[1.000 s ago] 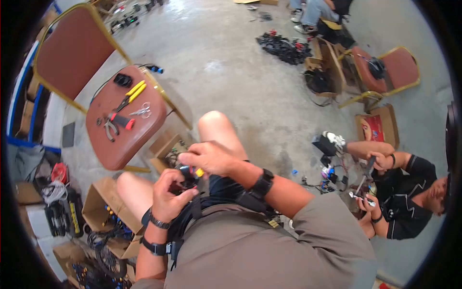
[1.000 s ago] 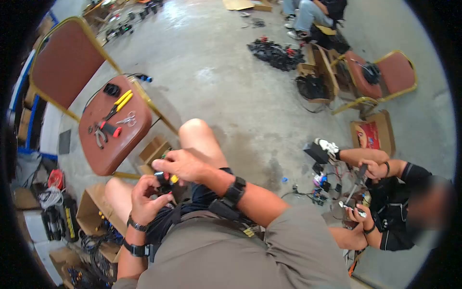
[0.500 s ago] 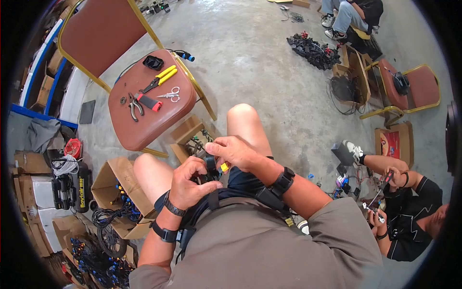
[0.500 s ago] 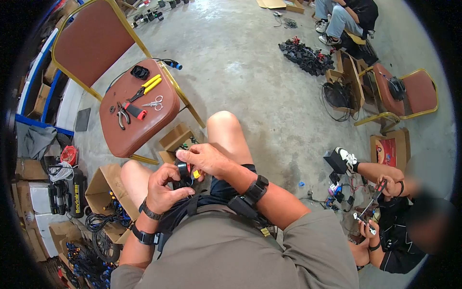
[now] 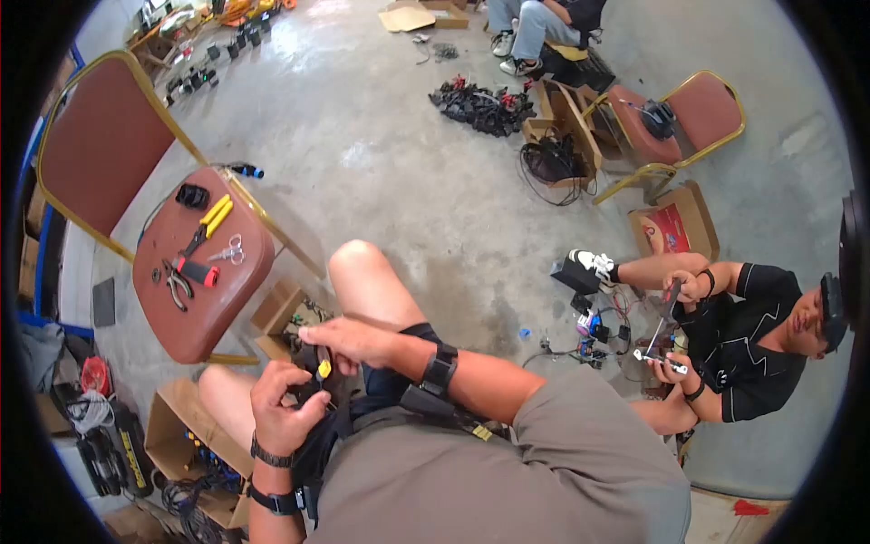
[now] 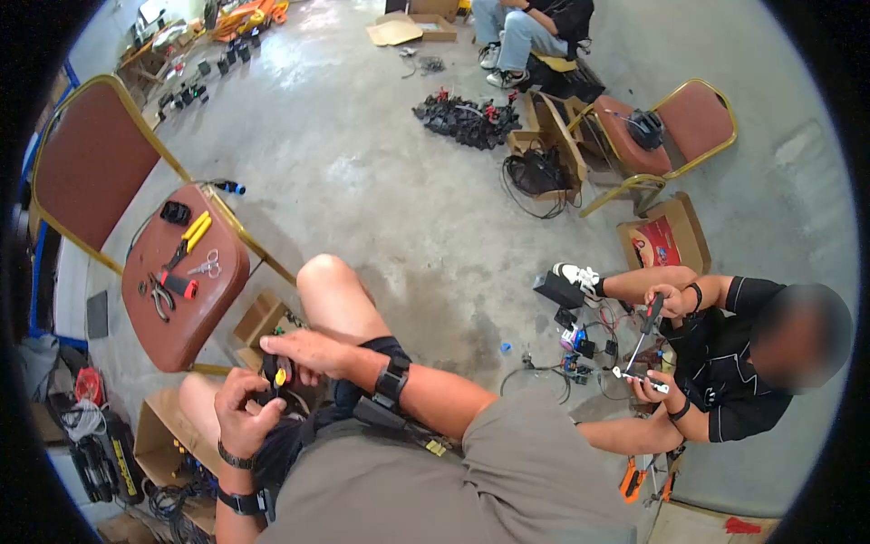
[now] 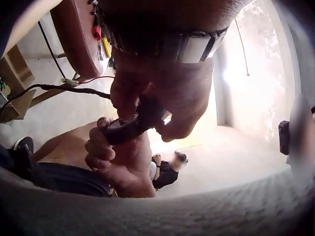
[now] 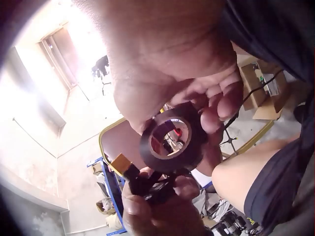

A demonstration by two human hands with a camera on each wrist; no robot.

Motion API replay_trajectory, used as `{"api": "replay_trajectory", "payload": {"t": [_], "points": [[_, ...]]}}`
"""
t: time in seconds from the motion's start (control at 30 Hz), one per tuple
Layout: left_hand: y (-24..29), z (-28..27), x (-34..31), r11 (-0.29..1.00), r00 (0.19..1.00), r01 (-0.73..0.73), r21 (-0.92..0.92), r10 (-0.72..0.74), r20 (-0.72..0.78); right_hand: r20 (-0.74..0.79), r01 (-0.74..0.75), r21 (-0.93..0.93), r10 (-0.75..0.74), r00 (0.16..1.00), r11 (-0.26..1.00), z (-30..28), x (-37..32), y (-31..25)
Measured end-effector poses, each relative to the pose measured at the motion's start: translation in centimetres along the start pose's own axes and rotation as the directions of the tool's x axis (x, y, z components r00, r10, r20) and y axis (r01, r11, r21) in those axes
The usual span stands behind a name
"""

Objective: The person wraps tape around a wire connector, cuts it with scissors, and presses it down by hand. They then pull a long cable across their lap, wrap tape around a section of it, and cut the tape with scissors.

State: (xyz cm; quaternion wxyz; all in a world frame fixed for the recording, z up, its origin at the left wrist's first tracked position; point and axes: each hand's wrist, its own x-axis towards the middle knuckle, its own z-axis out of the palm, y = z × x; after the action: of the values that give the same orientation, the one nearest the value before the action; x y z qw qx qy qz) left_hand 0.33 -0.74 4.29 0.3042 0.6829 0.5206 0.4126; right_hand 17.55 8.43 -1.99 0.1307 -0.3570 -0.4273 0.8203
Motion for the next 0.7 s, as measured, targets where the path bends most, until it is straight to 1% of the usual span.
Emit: {"api": "replay_trajectory", "payload": {"t": [0.07, 0.1, 0.17, 0.2, 0.23, 0.27, 0.3, 0.33, 0.37, 0.4, 0.43, 0.47, 0.5, 0.53, 0.57, 0.6, 0.63, 0.7], "points": [[0.0, -0.3, 0.2, 1.0, 1.0, 0.0, 0.022, -0.001, 0.03, 0.014, -0.082, 0.004, 0.082, 0.997, 0.997, 0.2, -0.8, -0.6], [-0.4, -0.4, 0.3, 1.0, 0.999, 0.008, -0.023, -0.007, 0.047, 0.045, -0.081, 0.008, 0.081, 0.996, 0.997, 0.1, -0.6, 0.0], [-0.6, -0.8, 0.4, 0.996, 0.994, 0.072, -0.054, -0.068, 0.084, 0.091, 0.021, 0.064, -0.027, 0.995, 0.998, 0.0, 0.8, 2.0], [-0.6, -0.9, 0.4, 0.987, 0.991, 0.119, -0.112, -0.11, 0.079, 0.037, 0.141, -0.051, -0.139, 0.99, 0.989, 0.3, 1.1, 2.3], [-0.7, -0.9, 0.5, 0.972, 0.986, 0.16, -0.172, -0.149, 0.073, -0.004, 0.257, -0.165, -0.262, 0.965, 0.952, 0.6, 1.3, 2.6], [-1.0, -0.9, 0.4, 0.956, 0.981, 0.19, -0.224, -0.176, 0.079, 0.006, 0.295, -0.112, -0.296, 0.955, 0.949, 0.8, 1.6, 2.9], [-1.1, -1.1, 0.2, 0.858, 0.938, 0.346, -0.379, -0.322, 0.128, 0.01, 0.326, -0.06, -0.326, 0.945, 0.943, 0.9, 1.8, 3.1], [-0.9, -1.2, 0.1, 0.803, 0.916, 0.394, -0.446, -0.38, 0.126, 0.056, 0.303, -0.04, -0.3, 0.952, 0.952, 1.1, 1.7, 2.7], [-0.7, -1.3, 0.2, 0.743, 0.894, 0.431, -0.512, -0.429, 0.13, 0.079, 0.362, -0.086, -0.356, 0.931, 0.928, 1.3, 1.4, 2.2], [-1.2, -1.3, 0.1, 0.72, 0.895, 0.418, -0.554, -0.431, 0.116, 0.096, 0.346, -0.062, -0.339, 0.936, 0.936, 1.4, 0.7, 1.4], [-1.5, -1.5, 0.3, 0.727, 0.894, 0.416, -0.546, -0.437, 0.099, 0.111, 0.335, -0.046, -0.329, 0.938, 0.941, 1.4, 0.3, 0.6], [-1.6, -1.6, 0.4, 0.675, 0.888, 0.412, -0.612, -0.449, 0.102, 0.15, 0.304, 0.008, -0.302, 0.942, 0.953, 1.4, 0.1, 0.3], [-1.7, -1.7, 0.1, 0.61, 0.877, 0.411, -0.677, -0.467, 0.112, 0.162, 0.296, 0.017, -0.295, 0.942, 0.955, 1.8, 0.0, 0.4], [-2.0, -1.7, -0.1, 0.574, 0.876, 0.395, -0.717, -0.471, 0.105, 0.167, 0.389, -0.071, -0.374, 0.912, 0.918, 2.0, -0.1, 0.3], [-2.0, -1.8, -0.1, 0.577, 0.876, 0.392, -0.716, -0.472, 0.1, 0.178, 0.48, -0.161, -0.453, 0.873, 0.862, 2.0, -0.2, 0.0], [-1.9, -2.0, -0.1, 0.555, 0.866, 0.404, -0.727, -0.488, 0.109, 0.177, 0.486, -0.233, -0.454, 0.873, 0.842, 2.1, -0.4, -0.6], [-2.0, -2.1, -0.1, 0.532, 0.855, 0.416, -0.737, -0.505, 0.119, 0.18, 0.489, -0.23, -0.457, 0.871, 0.842, 2.2, -0.5, -1.1], [-2.3, -1.9, -0.5, 0.543, 0.851, 0.437, -0.717, -0.509, 0.133, 0.167, 0.46, -0.426, -0.432, 0.886, 0.779, 2.7, -0.9, -1.7]]}}
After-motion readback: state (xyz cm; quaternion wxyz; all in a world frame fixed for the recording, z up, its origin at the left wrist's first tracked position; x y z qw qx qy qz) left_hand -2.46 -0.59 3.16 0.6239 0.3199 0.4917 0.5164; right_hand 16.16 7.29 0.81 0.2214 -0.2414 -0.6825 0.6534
